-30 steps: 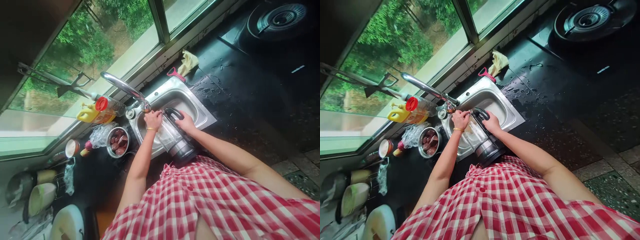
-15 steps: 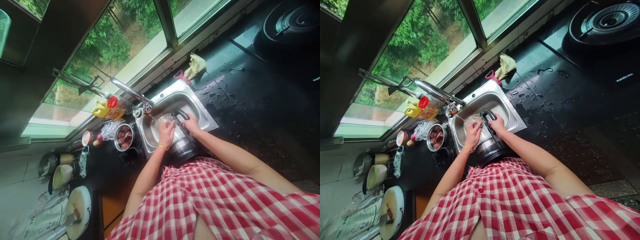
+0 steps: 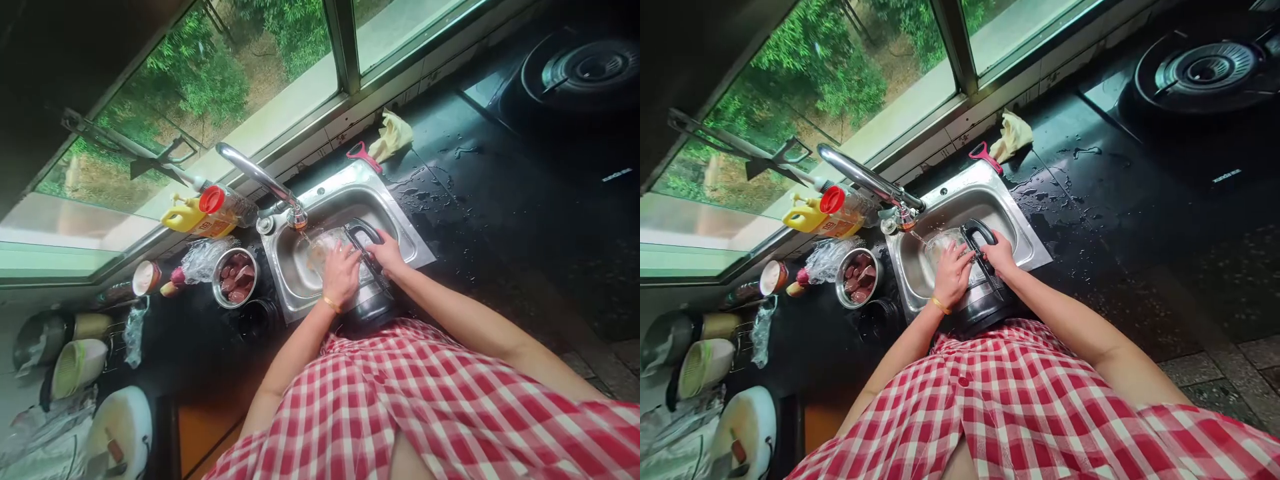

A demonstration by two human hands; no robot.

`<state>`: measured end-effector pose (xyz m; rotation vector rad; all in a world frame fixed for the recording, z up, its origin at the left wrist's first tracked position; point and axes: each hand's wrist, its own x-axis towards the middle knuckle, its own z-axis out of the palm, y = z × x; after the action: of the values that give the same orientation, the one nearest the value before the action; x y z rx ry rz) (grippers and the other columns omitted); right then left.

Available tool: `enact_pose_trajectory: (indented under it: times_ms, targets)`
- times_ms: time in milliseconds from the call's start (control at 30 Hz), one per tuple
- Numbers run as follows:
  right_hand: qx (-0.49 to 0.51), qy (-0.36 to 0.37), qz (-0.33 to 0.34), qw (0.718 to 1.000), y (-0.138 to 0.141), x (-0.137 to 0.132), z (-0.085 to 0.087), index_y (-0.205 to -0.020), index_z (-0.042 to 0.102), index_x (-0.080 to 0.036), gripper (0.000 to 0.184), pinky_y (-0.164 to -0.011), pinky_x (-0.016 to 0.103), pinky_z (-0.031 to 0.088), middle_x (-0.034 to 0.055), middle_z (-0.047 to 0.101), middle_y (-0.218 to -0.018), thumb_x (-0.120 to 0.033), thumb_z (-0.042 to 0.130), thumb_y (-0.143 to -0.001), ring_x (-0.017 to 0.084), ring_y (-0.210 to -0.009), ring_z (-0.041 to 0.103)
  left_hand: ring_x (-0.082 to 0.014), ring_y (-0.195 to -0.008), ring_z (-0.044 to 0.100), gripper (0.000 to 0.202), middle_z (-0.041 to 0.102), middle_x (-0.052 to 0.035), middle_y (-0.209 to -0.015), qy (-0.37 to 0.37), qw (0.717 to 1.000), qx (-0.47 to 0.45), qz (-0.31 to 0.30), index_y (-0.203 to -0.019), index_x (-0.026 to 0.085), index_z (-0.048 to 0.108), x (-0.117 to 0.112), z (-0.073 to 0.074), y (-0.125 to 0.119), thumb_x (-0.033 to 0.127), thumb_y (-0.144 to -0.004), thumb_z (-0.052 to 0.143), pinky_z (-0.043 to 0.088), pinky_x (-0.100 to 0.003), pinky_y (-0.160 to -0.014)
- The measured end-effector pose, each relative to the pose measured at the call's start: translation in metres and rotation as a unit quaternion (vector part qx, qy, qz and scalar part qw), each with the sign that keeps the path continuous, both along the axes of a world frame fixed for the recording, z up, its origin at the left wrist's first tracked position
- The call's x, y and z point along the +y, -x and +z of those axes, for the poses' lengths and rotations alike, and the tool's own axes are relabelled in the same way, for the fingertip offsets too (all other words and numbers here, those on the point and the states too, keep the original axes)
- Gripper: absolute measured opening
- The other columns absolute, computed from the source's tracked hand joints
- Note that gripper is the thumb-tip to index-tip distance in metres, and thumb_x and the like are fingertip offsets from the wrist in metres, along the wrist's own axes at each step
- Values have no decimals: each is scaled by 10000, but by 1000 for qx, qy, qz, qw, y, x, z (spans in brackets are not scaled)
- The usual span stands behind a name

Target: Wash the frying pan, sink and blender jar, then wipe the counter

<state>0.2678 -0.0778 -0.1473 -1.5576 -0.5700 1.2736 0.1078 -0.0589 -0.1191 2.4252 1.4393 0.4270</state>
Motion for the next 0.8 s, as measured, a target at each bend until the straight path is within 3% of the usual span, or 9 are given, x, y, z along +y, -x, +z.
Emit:
enact_pose_trajectory:
  times_ms: [33,133,300,433,500,600,667,733,800]
  targets:
    - [-8,-8,0,1000,2,-1,1,-1074,626,-158,495,-411,183,387,-74,579,-637,-79,595,-587,58,-423,457,-296,-1386,341,357,560,-75,-1349,0,1000,12,1,-1206,247,640,-1,2,-1,213,-888,482,258,-558,-1129]
    - [-18,-24,4,1000,8,-3,3,-1074,631,-170,498,-412,182,396,-69,593,-684,-81,598,-585,52,-428,458,-327,-1386,333,328,538,-108,-1369,-11,994,42,97,-1153,210,664,8,9,0,194,-885,475,255,-586,-1117]
    - [0,5,-9,1000,10,-2,6,-1157,602,-154,579,-402,185,391,-76,577,-647,-71,606,-584,56,-413,449,-279,-1382,350,340,556,-96,-1347,5,1000,2,-9,-1175,197,655,20,3,1,195,-875,495,292,-485,-1140]
    - [38,41,-50,997,0,0,-1,-1234,547,-139,647,-388,182,378,-82,554,-583,-67,606,-593,66,-404,445,-237,-1370,383,389,520,-82,-1392,49,988,-73,125,-1240,221,617,24,-16,14,176,-896,441,277,-467,-1155]
    - [73,73,-83,991,-9,1,-7,-1269,505,-139,683,-377,173,368,-87,536,-554,-54,593,-598,69,-400,442,-197,-1383,369,422,471,-68,-1442,80,974,-141,161,-1297,236,572,7,-27,24,174,-915,402,264,-434,-1168]
    - [116,100,-106,983,-23,2,-16,-1258,479,-151,679,-373,157,363,-100,497,-519,-29,566,-596,63,-394,424,-184,-1444,246,419,378,-51,-1513,104,963,-218,121,-1328,244,548,-44,-36,26,223,-942,388,228,-424,-1183]
    - [121,103,-88,983,-30,2,-19,-1191,508,-170,622,-374,149,361,-102,483,-510,-24,567,-589,59,-395,418,-203,-1468,159,396,345,-36,-1532,109,966,-219,79,-1303,267,576,-66,-36,20,244,-941,417,193,-462,-1188]
    - [122,99,-61,986,-34,4,-20,-1103,537,-191,549,-375,141,357,-99,491,-522,-29,585,-581,53,-403,425,-231,-1477,107,366,334,-17,-1537,98,974,-191,67,-1251,296,618,-57,-32,13,239,-925,461,134,-522,-1186]
    - [125,94,-39,987,-33,6,-21,-1034,541,-203,486,-373,135,352,-96,502,-538,-42,608,-581,48,-407,429,-257,-1477,94,349,316,-12,-1545,73,976,-169,113,-1202,297,650,-24,-30,9,213,-904,488,121,-558,-1176]
